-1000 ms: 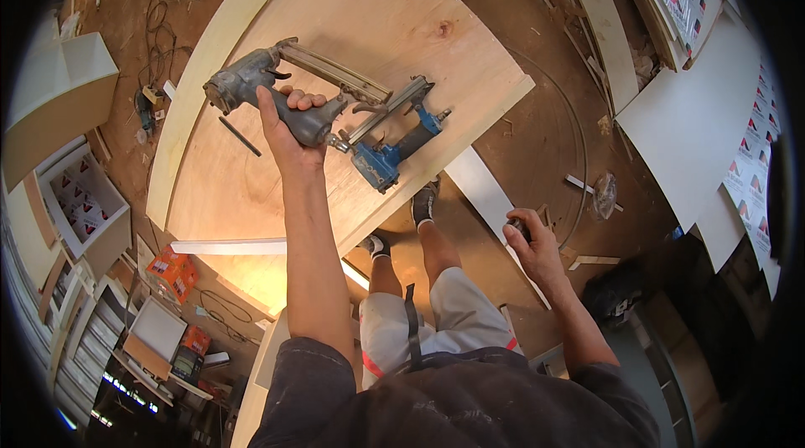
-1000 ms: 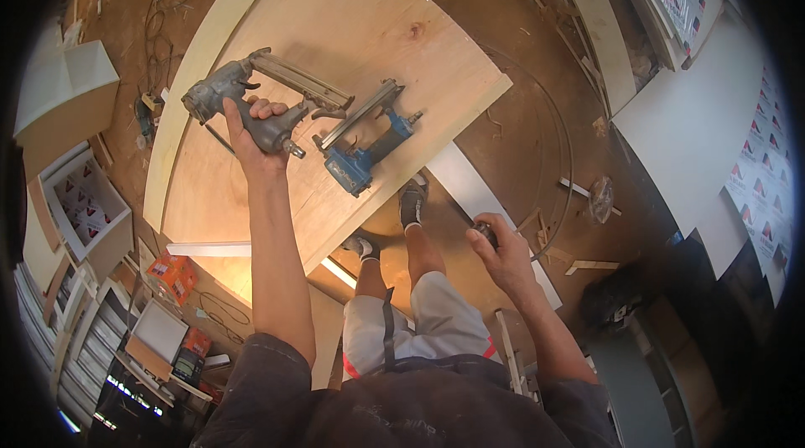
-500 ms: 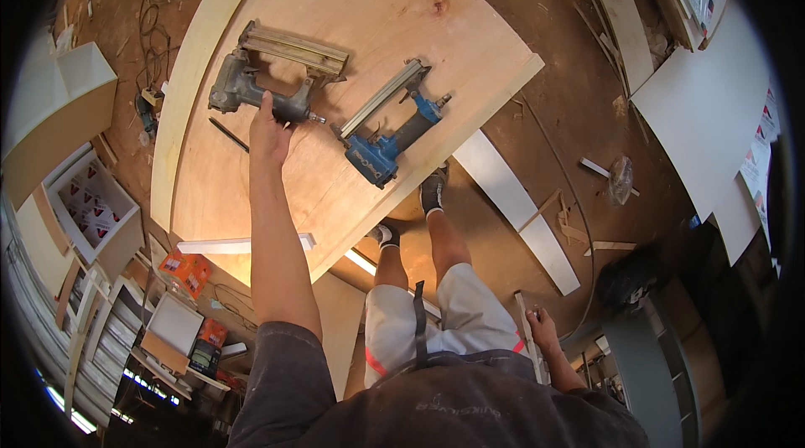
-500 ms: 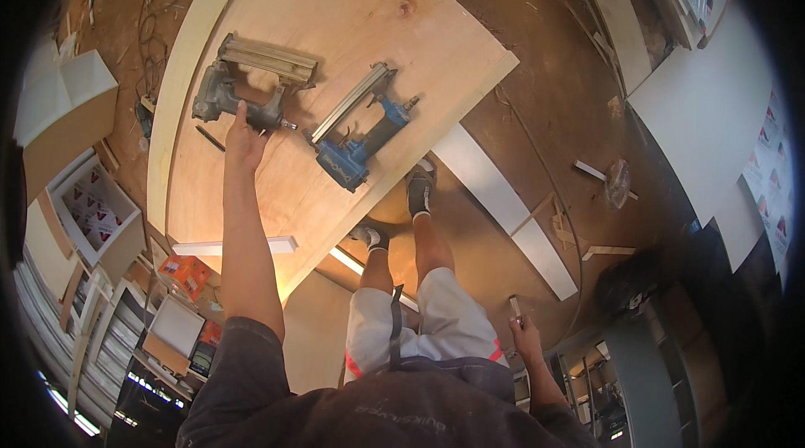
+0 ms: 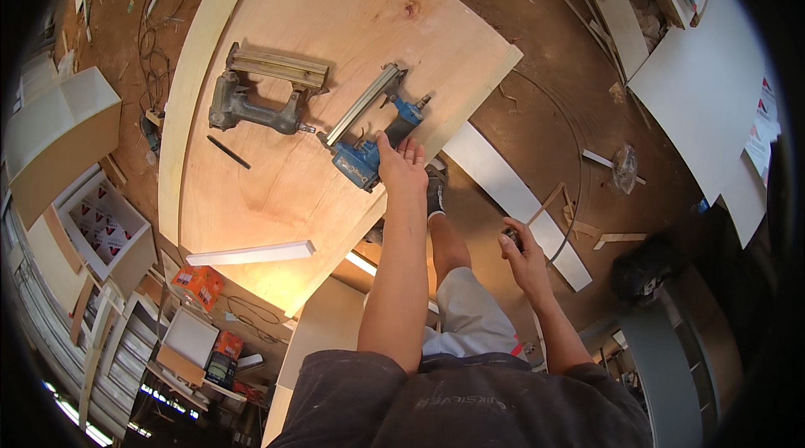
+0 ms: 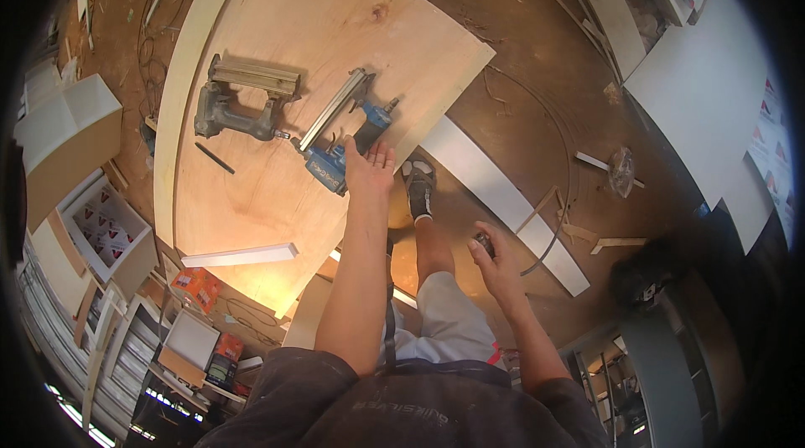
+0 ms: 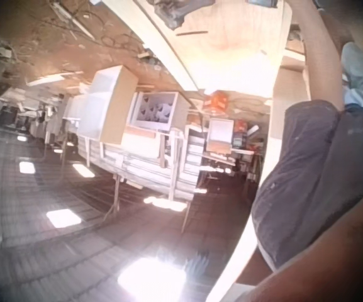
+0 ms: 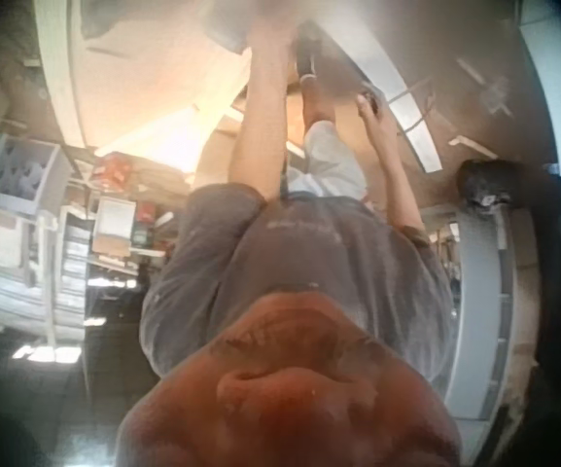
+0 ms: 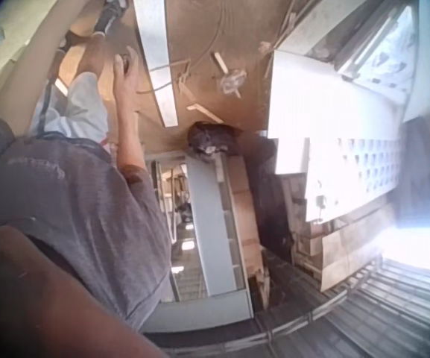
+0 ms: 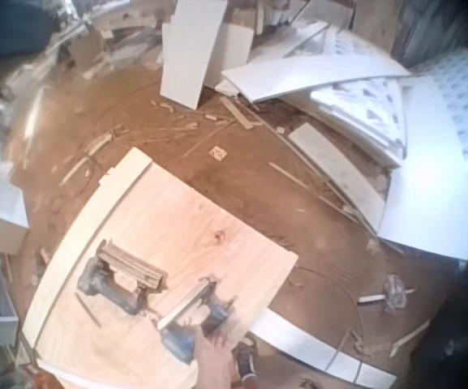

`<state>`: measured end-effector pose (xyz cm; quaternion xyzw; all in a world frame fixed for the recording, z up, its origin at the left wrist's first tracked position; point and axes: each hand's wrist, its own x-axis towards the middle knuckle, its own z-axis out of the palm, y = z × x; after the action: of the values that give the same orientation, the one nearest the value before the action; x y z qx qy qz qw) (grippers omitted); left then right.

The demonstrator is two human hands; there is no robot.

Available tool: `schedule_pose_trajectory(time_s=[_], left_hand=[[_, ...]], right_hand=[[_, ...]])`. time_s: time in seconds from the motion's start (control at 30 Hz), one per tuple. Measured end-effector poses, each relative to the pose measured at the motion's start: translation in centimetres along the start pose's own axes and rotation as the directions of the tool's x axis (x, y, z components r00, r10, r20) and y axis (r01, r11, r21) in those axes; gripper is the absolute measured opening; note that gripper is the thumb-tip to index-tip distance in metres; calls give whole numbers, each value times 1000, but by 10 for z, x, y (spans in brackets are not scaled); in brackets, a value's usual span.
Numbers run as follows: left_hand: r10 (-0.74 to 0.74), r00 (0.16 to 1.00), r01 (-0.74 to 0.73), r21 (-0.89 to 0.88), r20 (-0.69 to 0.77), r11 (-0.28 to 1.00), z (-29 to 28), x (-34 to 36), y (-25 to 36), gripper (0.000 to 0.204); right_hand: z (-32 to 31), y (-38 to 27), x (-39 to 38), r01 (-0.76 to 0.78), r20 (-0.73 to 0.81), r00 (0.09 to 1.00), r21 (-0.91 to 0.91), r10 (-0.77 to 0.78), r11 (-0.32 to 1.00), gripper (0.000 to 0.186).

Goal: The person assembles pieces of wood to build a structure by positioning a wooden board against a corner and securing it using pneumatic nail guns.

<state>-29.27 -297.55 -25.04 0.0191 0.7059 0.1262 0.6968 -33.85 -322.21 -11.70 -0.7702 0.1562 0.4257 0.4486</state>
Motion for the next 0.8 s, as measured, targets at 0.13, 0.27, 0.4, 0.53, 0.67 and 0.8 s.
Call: schedule_pose_trajectory(time_s=[0.13,0.27,0.4,0.53,0.67,0.8], left_hand=[[32,993,-51,-170,-111,984,15,1,-3,51],[172,985,-165,-258,4,952,8,-17,9,44],[312,942,-277,-237,126,931,-20,-52,34,36],[239,969,-241,13,56,971,-51,-96,60,24],[364,882,-356,-84,298,931,-75,-119,64,25],[398,850,-385,-109,345,917,-104,-146,75,25]], right_hand=[[-5,-17,6,75,-12,997,65,-74,995,34],[0,-40,18,174,-5,985,-70,-175,982,34],[13,-75,30,230,105,971,-147,-216,962,34],[36,-99,17,295,249,937,-195,-243,936,36],[68,-104,-15,325,393,893,-223,-221,919,34],[95,-94,-50,393,426,867,-264,-259,881,38]])
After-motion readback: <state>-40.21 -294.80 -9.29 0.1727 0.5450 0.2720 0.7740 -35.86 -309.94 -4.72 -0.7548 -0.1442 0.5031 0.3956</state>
